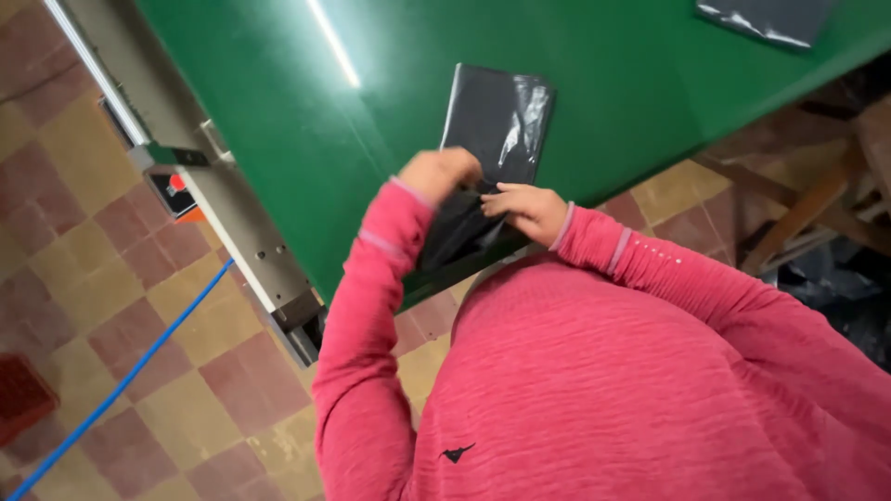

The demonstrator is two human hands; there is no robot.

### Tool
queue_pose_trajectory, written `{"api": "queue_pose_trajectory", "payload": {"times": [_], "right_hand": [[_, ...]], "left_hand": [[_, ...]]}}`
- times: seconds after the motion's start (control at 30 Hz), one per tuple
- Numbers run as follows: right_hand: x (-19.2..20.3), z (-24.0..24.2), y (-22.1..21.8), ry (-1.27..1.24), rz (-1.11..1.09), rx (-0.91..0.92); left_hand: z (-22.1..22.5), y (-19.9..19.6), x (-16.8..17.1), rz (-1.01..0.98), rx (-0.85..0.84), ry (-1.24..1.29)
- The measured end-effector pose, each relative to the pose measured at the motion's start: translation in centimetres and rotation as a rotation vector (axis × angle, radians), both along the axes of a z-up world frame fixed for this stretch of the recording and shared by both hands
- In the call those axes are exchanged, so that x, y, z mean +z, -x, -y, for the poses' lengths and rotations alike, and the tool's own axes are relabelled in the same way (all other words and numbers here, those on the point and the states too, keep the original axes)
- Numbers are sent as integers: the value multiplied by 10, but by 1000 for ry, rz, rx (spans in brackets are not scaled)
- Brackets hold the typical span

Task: Folding and stacking black plastic bags at a workstation.

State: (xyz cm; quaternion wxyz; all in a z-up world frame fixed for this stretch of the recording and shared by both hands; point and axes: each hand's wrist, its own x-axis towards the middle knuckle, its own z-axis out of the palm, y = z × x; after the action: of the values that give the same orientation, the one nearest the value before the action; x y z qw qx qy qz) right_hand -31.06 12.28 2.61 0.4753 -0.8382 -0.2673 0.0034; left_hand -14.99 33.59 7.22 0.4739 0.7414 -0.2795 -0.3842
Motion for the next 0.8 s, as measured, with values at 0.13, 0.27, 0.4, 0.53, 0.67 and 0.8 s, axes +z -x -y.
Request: {"api": "queue_pose_trajectory", "payload": {"times": [0.13, 0.27, 0.4, 0.53, 0.67, 0.8], "right_hand": [[-49, 18, 10, -431, -322, -282], [-82, 27, -13, -660, -617, -708], [-53, 30, -47, -859, -1092, -896], [-46, 25, -42, -992, -1178, -858], [-64, 61, -29, -476, -635, -997], [-34, 149, -17, -661, -97, -1218]], "left_hand": [[-4, -47, -76, -512, 84, -69], [3, -31, -71, -251, 366, -252], [31, 0, -27, 626, 483, -361], [49, 26, -5, 906, 531, -448], [91, 22, 29, 916, 402, -89], [180, 36, 76, 635, 323, 332]]}}
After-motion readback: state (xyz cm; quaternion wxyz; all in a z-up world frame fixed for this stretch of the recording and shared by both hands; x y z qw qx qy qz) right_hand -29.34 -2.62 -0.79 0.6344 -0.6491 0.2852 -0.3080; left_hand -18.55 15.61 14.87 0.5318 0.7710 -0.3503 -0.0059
